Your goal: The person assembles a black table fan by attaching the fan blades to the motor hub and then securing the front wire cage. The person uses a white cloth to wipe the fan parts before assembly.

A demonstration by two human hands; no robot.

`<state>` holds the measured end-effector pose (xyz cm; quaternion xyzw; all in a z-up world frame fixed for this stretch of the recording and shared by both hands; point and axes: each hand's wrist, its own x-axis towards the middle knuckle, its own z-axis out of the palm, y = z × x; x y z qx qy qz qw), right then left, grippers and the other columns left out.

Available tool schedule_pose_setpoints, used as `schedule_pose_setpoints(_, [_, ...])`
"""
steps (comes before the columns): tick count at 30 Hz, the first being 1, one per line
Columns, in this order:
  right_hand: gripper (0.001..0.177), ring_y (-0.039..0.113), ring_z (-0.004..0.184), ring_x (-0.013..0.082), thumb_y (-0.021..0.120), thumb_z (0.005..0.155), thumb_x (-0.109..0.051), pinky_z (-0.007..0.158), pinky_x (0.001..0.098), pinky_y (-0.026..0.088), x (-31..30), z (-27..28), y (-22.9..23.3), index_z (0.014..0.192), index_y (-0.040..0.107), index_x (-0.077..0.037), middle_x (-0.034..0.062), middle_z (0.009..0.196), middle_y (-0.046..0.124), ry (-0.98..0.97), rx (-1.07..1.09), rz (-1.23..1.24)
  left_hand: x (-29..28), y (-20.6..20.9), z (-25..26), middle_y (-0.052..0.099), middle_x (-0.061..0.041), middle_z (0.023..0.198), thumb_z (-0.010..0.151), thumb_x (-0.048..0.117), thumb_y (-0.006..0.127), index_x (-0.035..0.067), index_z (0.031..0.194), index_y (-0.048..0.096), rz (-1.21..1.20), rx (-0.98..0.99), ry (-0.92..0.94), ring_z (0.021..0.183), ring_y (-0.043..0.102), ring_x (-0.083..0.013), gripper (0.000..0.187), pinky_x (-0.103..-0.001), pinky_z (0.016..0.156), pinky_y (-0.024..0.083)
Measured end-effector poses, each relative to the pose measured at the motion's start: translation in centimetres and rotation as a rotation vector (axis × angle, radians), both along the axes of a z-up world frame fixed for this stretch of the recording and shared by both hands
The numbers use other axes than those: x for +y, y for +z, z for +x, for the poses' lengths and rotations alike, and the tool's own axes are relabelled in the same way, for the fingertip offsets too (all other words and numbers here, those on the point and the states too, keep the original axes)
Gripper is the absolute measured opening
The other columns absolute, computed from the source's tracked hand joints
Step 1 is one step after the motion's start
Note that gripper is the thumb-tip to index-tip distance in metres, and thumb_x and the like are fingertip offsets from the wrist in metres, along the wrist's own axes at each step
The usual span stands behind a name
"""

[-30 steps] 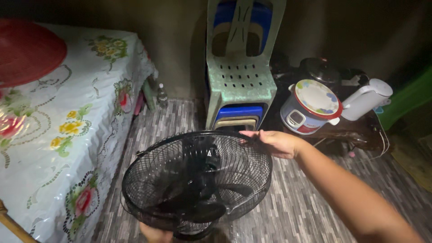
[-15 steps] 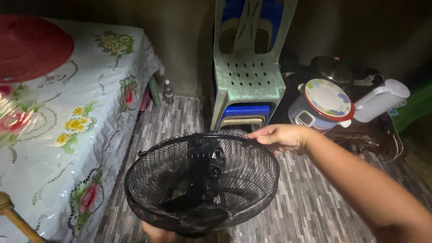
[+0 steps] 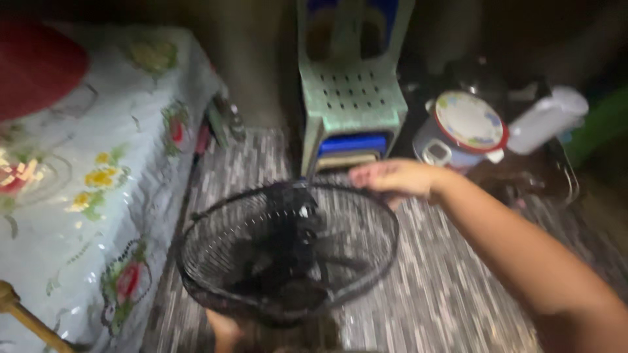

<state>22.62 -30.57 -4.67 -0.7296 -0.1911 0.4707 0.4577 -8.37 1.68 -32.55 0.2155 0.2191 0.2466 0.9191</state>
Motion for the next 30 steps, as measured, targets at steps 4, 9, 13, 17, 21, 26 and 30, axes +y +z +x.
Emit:
schedule_pose_setpoints(4, [0.078,0.059,0.128,0.0259,0.047,0.097,-0.06,0.1,0.0414,0.052,-7.6,-0.6,-8.5,0.151,0.046,-0.005,0.0143,0.146,0.059,-0.554,0.084,0.527,0.9,-3.3,-1.4,0.057,-0.031,0.124,0.111,0.039,0.054,-0.005,0.138,0.048,0.299,-0.026,0.014,0.104,0.053,-0.0496,0.052,-0.066,0.088,0.04])
schedule_pose_setpoints(9, [0.058,0.065,0.098,0.0231,0.044,0.11,-0.055,0.09,0.0408,0.048,-11.0,-11.8,-28.1,0.132,0.063,-0.004,0.0102,0.112,0.07,-1.024,0.281,0.419,3.0,-1.2,-2.2,0.053,-0.01,0.15,0.091,0.076,0.03,0.013,0.151,0.045,-0.067,0.24,0.075,0.134,0.052,-0.0322,0.088,-0.052,0.112,0.038])
schedule_pose_setpoints(13, [0.058,0.064,0.115,0.0282,0.037,0.111,-0.052,0.101,0.0397,0.048,-7.9,-17.7,-34.9,0.132,0.06,-0.002,0.0145,0.127,0.068,-0.881,0.663,1.081,3.3,2.2,-1.4,0.047,-0.01,0.159,0.093,0.079,0.032,0.014,0.156,0.041,0.25,0.216,0.112,0.142,0.047,-0.0307,0.091,-0.048,0.12,0.038])
schedule_pose_setpoints(17, [0.072,0.055,0.132,0.0291,0.035,0.101,-0.061,0.114,0.0435,0.04,-4.8,-19.3,-33.1,0.146,0.046,-0.005,0.0135,0.147,0.057,-1.059,0.272,0.879,2.0,4.4,-1.3,0.048,-0.003,0.158,0.092,0.072,0.037,0.019,0.155,0.043,0.219,0.276,0.069,0.141,0.049,-0.0268,0.083,-0.046,0.118,0.039])
schedule_pose_setpoints(21, [0.079,0.037,0.148,0.0252,0.053,0.097,-0.049,0.121,0.0423,0.026,-3.9,-19.6,-31.7,0.159,0.025,-0.01,0.0105,0.161,0.039,-0.934,-0.02,0.855,1.3,5.4,-2.2,0.048,-0.003,0.157,0.092,0.071,0.037,0.02,0.154,0.041,0.182,0.264,0.073,0.142,0.048,-0.0271,0.081,-0.046,0.118,0.039])
schedule_pose_setpoints(26, [0.09,0.035,0.146,0.0274,0.071,0.089,-0.025,0.12,0.0438,0.025,-4.0,-18.6,-33.8,0.159,0.018,-0.009,0.0121,0.158,0.038,-0.912,-0.19,0.672,1.8,4.0,-2.2,0.042,-0.005,0.162,0.091,0.077,0.033,0.017,0.157,0.036,0.242,0.286,0.029,0.147,0.042,-0.028,0.09,-0.044,0.121,0.034])
schedule_pose_setpoints(30, [0.094,0.032,0.148,0.028,0.07,0.091,-0.027,0.122,0.043,0.025,-4.3,-18.1,-34.5,0.16,0.008,-0.01,0.0134,0.16,0.032,-0.914,-0.174,0.623,1.6,2.1,-1.3,0.038,-0.007,0.165,0.09,0.08,0.029,0.015,0.16,0.032,0.296,0.284,0.077,0.149,0.038,-0.0295,0.095,-0.043,0.122,0.029])
